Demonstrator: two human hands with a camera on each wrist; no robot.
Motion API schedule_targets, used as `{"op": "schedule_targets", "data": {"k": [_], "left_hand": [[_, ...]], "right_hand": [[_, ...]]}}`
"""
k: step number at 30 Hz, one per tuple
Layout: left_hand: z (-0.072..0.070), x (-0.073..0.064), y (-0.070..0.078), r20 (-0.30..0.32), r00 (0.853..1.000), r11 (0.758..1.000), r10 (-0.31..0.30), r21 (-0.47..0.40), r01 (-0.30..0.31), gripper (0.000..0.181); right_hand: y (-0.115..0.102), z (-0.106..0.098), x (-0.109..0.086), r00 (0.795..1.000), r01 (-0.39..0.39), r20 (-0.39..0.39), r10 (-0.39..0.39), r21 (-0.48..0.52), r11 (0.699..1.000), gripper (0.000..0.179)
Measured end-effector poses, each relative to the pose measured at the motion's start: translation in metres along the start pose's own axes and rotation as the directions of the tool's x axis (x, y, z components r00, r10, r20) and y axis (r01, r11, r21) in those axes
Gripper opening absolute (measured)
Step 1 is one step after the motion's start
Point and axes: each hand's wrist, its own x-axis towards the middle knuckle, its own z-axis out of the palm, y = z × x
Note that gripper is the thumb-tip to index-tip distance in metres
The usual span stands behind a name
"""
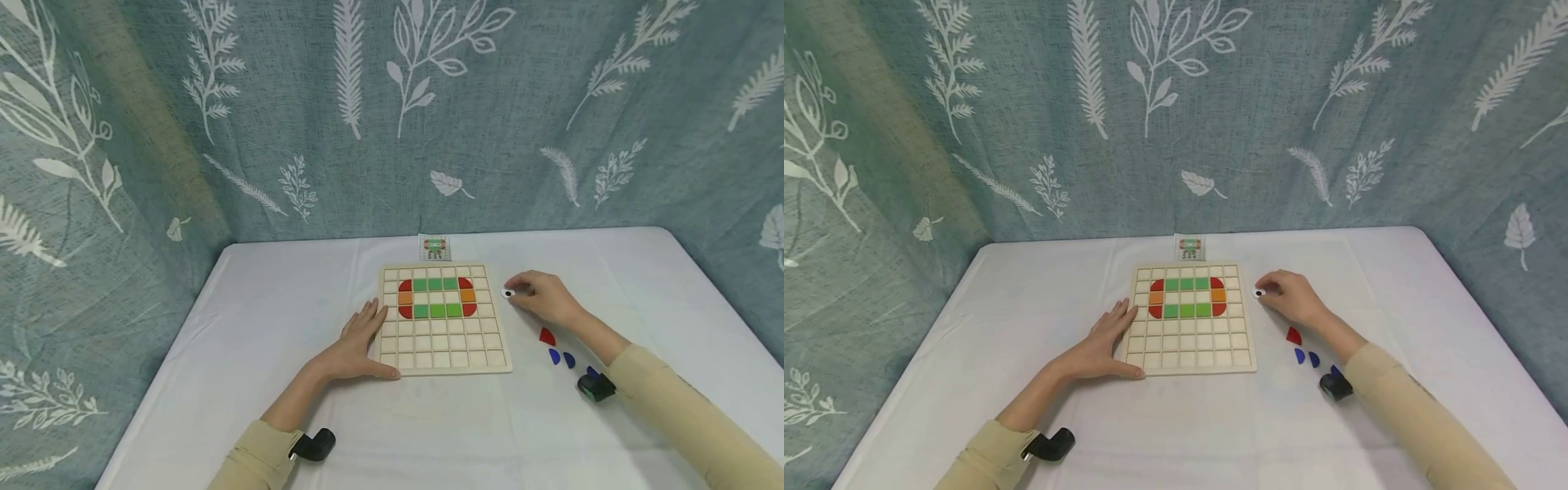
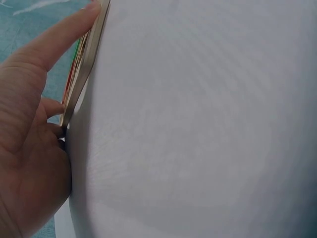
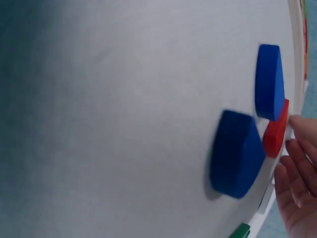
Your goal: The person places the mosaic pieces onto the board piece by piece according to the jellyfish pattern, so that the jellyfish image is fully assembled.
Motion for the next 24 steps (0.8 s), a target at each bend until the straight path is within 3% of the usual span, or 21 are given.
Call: {"op": "schedule_targets", "data": {"k": [8,14,19,24], "left_hand": [[0.000,0.000,0.000,0.000,1.000,1.000,0.002,0.000,-0.002,0.123],[0.000,0.000,0.000,0.000,1.000,1.000,0.002,0.007,-0.002,0.123],[-0.001,-0.001,0.000,-0.004,1.000,1.000,0.001,0.013,-0.001,0.123],[0.000,-0.001,0.000,-0.003,1.000,1.000,0.010,0.012,-0.010,0.122]], "right_hand": [[-0.005,0.002,0.006,1.000,-0.005,0.001,0.005,-0.023,1.000,0.021],[-0.020,0.009,0.014,0.999,-0.009,-0.046,0.013,0.073,0.997,0.020],[-0.042,0.026,0.026,0.995,0.099,0.011,-0.101,0.140,0.985,0.014],[-0.058,0.039,0.036,0.971,0.231,0.035,-0.235,0.091,0.969,0.008]]}}
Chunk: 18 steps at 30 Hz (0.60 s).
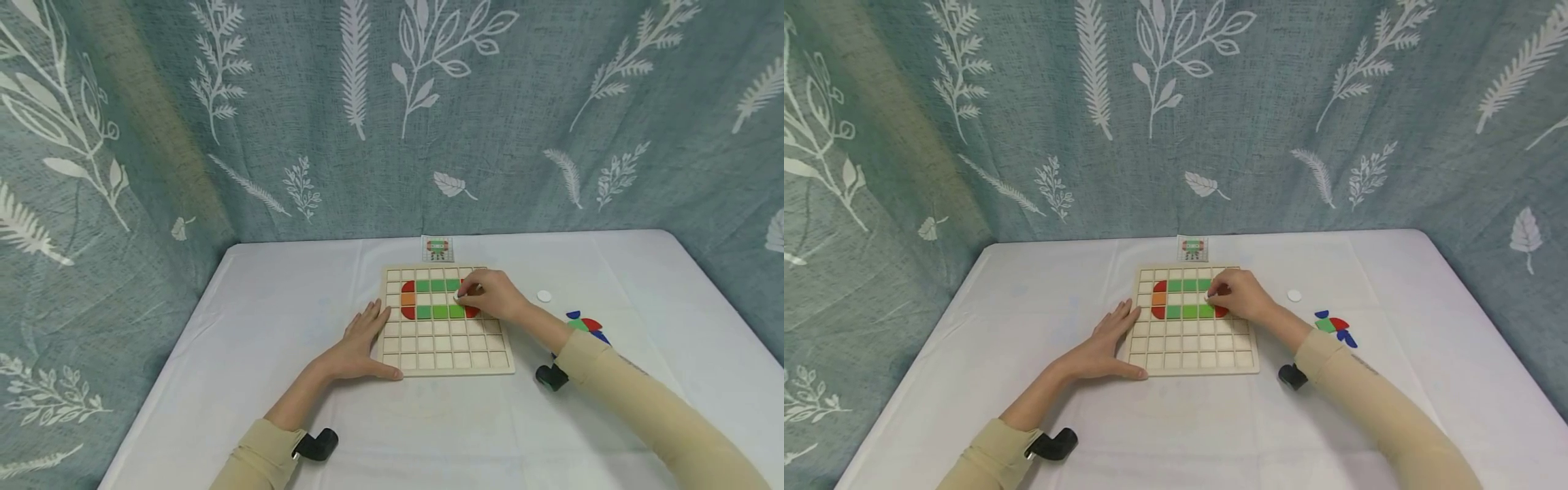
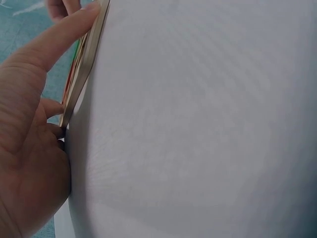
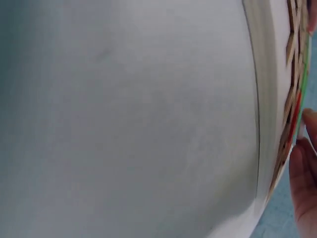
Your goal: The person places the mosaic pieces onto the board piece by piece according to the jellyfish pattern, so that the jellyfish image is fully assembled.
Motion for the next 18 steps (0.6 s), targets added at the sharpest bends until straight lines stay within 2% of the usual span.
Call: {"op": "schedule_targets", "data": {"k": [5,10,12,15,18], "left_hand": [[0.001,0.001,-0.001,0.002,1.000,1.000,0.009,-0.008,-0.009,0.122],[0.001,0.001,-0.001,0.000,1.000,1.000,0.012,-0.008,-0.012,0.122],[0.000,0.001,-0.001,0.001,1.000,1.000,0.009,-0.006,-0.009,0.122],[0.000,0.001,0.000,0.003,1.000,1.000,0.005,-0.011,-0.005,0.121],[0.000,0.000,0.000,0.002,1.000,1.000,0.001,-0.015,-0.001,0.121]], "right_hand": [[-0.003,0.006,0.005,0.999,0.040,0.011,-0.039,-0.035,0.999,0.006],[0.000,-0.001,-0.001,0.999,0.041,0.001,-0.041,-0.032,0.999,0.011],[0.004,-0.008,-0.007,1.000,0.013,-0.022,-0.013,-0.028,1.000,0.014],[0.014,-0.023,-0.020,0.996,-0.072,-0.056,0.071,-0.028,0.997,0.016],[0.026,-0.041,-0.037,0.988,-0.146,-0.063,0.141,-0.079,0.986,0.017]]}}
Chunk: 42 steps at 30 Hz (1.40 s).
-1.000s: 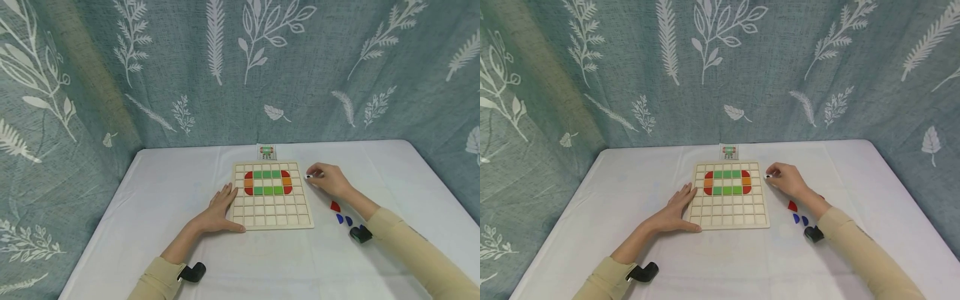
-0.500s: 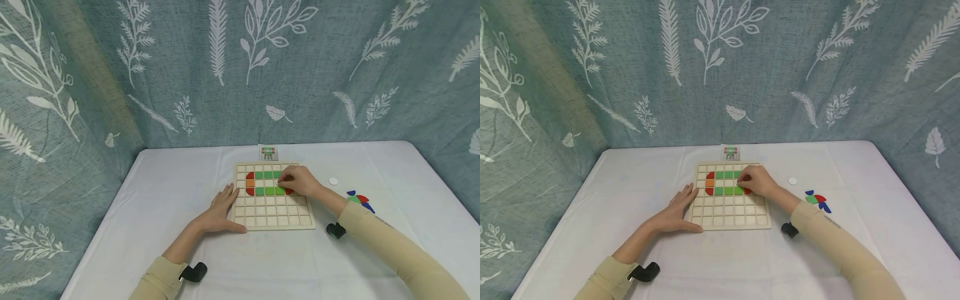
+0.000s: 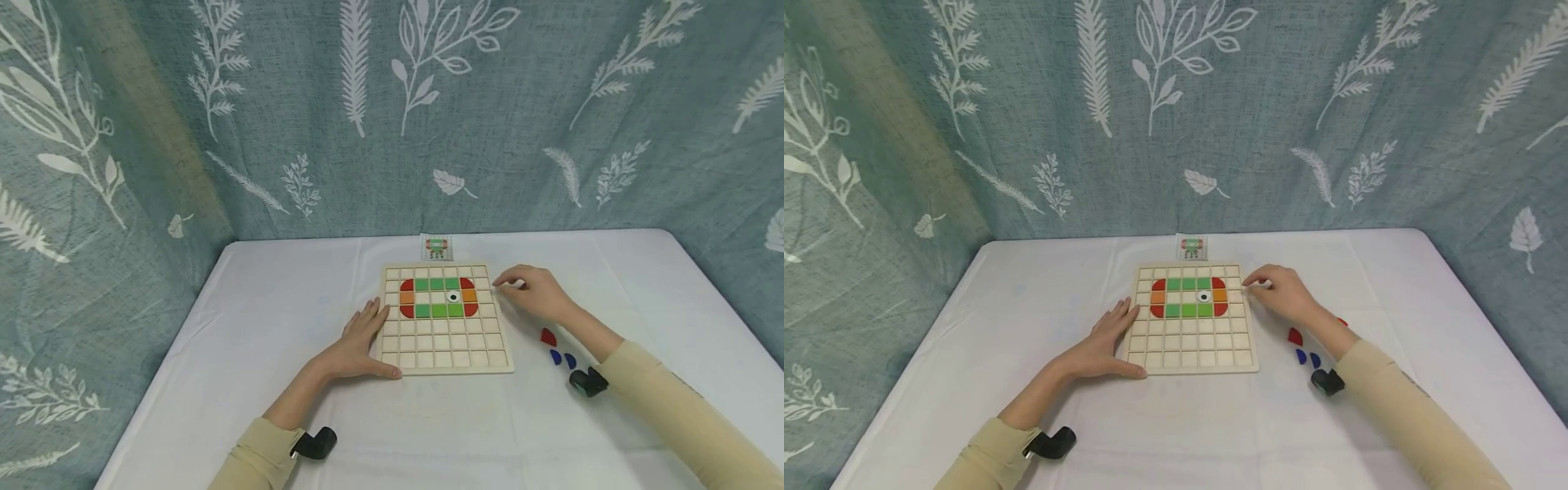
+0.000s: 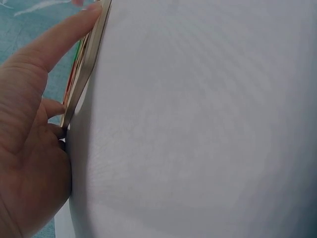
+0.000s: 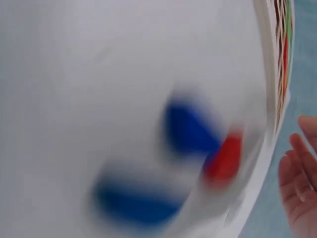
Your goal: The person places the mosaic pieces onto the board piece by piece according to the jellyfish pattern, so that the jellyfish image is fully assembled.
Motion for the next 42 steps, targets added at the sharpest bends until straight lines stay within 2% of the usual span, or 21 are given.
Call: {"op": "schedule_targets", "data": {"k": [5,9,17,23,27,34,42], "left_hand": [[0.000,-0.001,0.000,-0.002,1.000,1.000,0.007,0.004,-0.007,0.121],[0.000,-0.001,0.001,-0.006,1.000,1.000,0.009,0.000,-0.009,0.121],[0.000,0.000,0.001,-0.009,1.000,1.000,0.024,0.004,-0.024,0.121],[0.000,0.000,-0.002,-0.009,1.000,1.000,0.019,0.010,-0.019,0.121],[0.000,0.000,-0.001,0.000,1.000,1.000,0.013,0.019,-0.013,0.123],[0.000,-0.002,-0.001,0.001,1.000,1.000,0.013,0.018,-0.013,0.123],[0.001,0.000,-0.003,-0.002,1.000,1.000,0.010,0.026,-0.010,0.123]], "right_hand": [[0.028,-0.023,-0.026,0.996,-0.083,0.035,0.086,-0.079,0.993,0.025],[0.041,-0.029,-0.036,0.988,-0.140,0.049,0.143,-0.060,0.988,0.027],[0.044,-0.022,-0.031,0.994,-0.106,-0.019,0.105,-0.051,0.993,0.016],[0.039,-0.019,-0.026,0.989,-0.139,-0.057,0.137,-0.029,0.990,0.023],[0.040,-0.019,-0.026,0.987,-0.151,-0.071,0.147,-0.047,0.988,0.021],[0.038,-0.017,-0.028,0.992,-0.125,-0.031,0.123,-0.080,0.989,0.023],[0.030,-0.009,-0.026,1.000,-0.001,0.029,0.002,-0.057,0.998,0.023]]}}
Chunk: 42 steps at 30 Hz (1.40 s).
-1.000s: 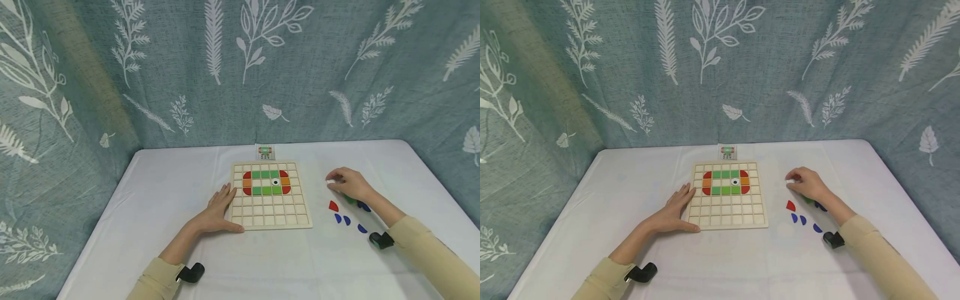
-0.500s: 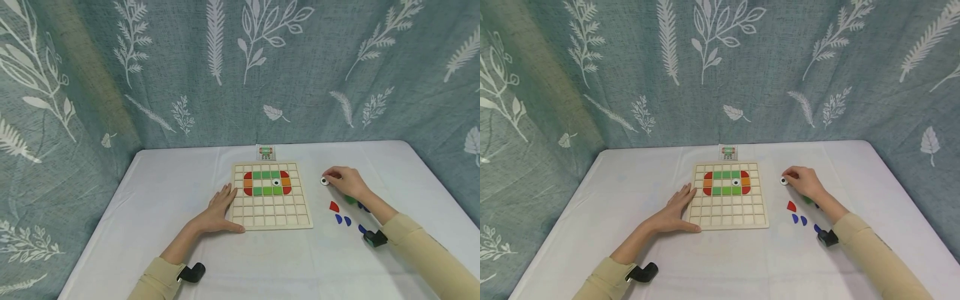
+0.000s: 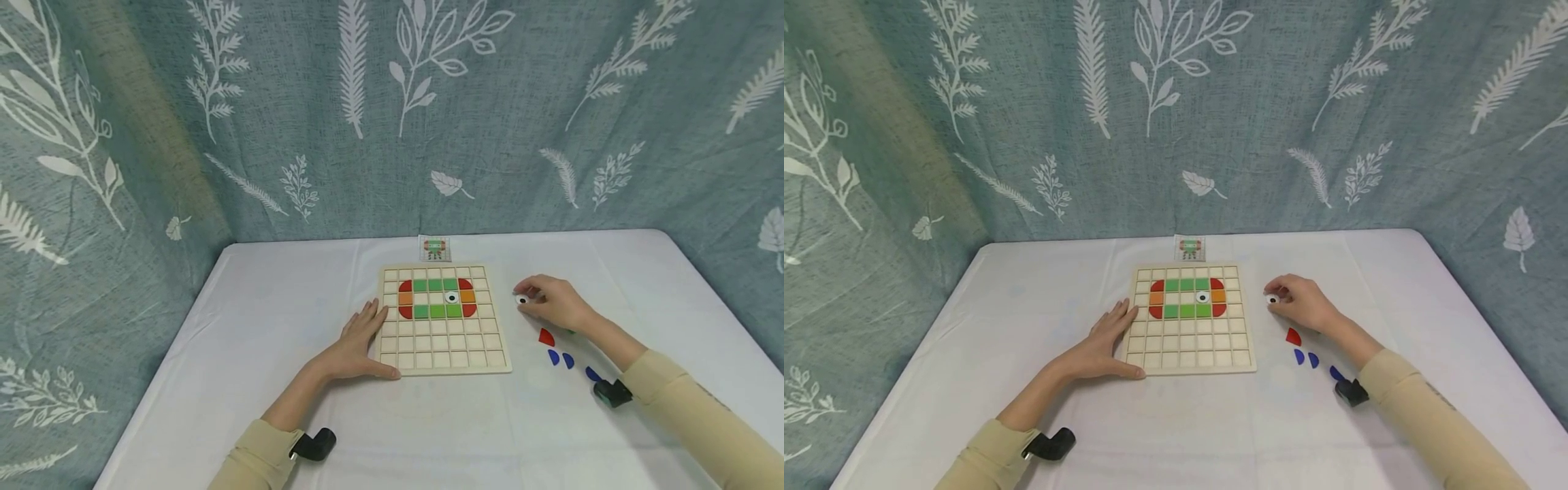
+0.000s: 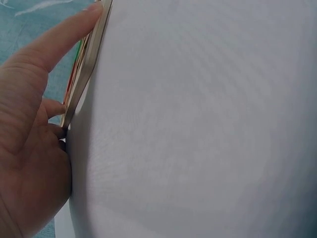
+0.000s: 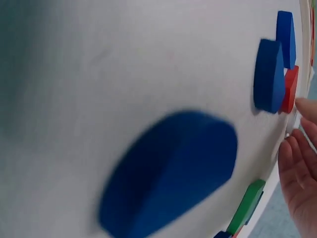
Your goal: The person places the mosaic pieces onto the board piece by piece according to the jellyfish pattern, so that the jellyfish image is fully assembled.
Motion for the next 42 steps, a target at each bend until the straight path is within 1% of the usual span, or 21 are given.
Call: {"op": "schedule_targets", "data": {"k": [2,5,7,9,11,13,15,18,22,24,30,34,36,39,42], "left_hand": [[0.000,0.000,0.000,-0.002,1.000,1.000,0.008,-0.005,-0.008,0.123],[-0.001,0.000,0.000,-0.003,1.000,1.000,0.013,-0.010,-0.013,0.122],[-0.001,0.000,-0.001,-0.008,1.000,1.000,0.020,-0.009,-0.020,0.122],[-0.001,0.000,-0.001,-0.006,1.000,1.000,0.014,-0.008,-0.014,0.122],[-0.002,-0.001,0.000,-0.002,1.000,1.000,0.010,-0.009,-0.010,0.121],[-0.002,-0.001,0.001,0.002,1.000,1.000,0.005,-0.011,-0.005,0.121],[-0.002,0.000,0.002,0.008,1.000,1.000,0.000,-0.010,0.000,0.121],[-0.001,0.000,0.003,0.008,1.000,1.000,0.006,-0.013,-0.006,0.120],[0.001,0.001,0.004,0.010,1.000,1.000,0.007,-0.014,-0.007,0.120],[0.001,0.001,0.004,0.013,1.000,1.000,0.005,-0.013,-0.005,0.120],[-0.002,-0.002,0.003,0.011,1.000,1.000,0.009,-0.014,-0.008,0.120],[-0.003,-0.003,0.002,0.009,1.000,1.000,0.005,-0.011,-0.005,0.120],[-0.003,-0.003,0.002,0.010,1.000,1.000,0.003,-0.009,-0.003,0.120],[-0.003,-0.002,0.003,0.013,1.000,1.000,-0.007,-0.007,0.007,0.121],[-0.003,-0.002,0.002,0.009,1.000,1.000,-0.017,-0.007,0.017,0.122]], "right_hand": [[-0.002,0.001,0.002,1.000,-0.003,0.006,0.004,-0.002,1.000,0.025],[-0.008,0.004,0.008,0.999,-0.040,0.008,0.040,0.022,0.999,0.025],[-0.017,0.008,0.016,0.997,-0.075,0.005,0.075,0.056,0.996,0.026],[-0.030,0.014,0.026,0.997,-0.080,0.002,0.081,0.103,0.991,0.028],[-0.044,0.023,0.038,0.999,-0.048,0.011,0.047,0.137,0.989,0.028],[-0.061,0.032,0.050,0.999,0.008,0.038,-0.015,0.166,0.986,0.027],[-0.076,0.042,0.062,0.994,0.073,0.065,-0.086,0.178,0.981,0.026],[-0.093,0.057,0.077,0.982,0.140,0.101,-0.158,0.162,0.977,0.022],[-0.104,0.071,0.088,0.971,0.194,0.120,-0.208,0.122,0.973,0.016],[-0.105,0.073,0.089,0.968,0.205,0.120,-0.219,0.119,0.972,0.015],[-0.109,0.074,0.089,0.968,0.195,0.132,-0.211,0.124,0.973,0.011],[-0.110,0.072,0.088,0.960,0.220,0.150,-0.236,0.118,0.968,0.014],[-0.109,0.068,0.085,0.959,0.228,0.144,-0.245,0.124,0.966,0.016],[-0.102,0.057,0.077,0.966,0.214,0.111,-0.232,0.150,0.965,0.020],[-0.090,0.042,0.063,0.983,0.152,0.069,-0.168,0.186,0.971,0.022]]}}
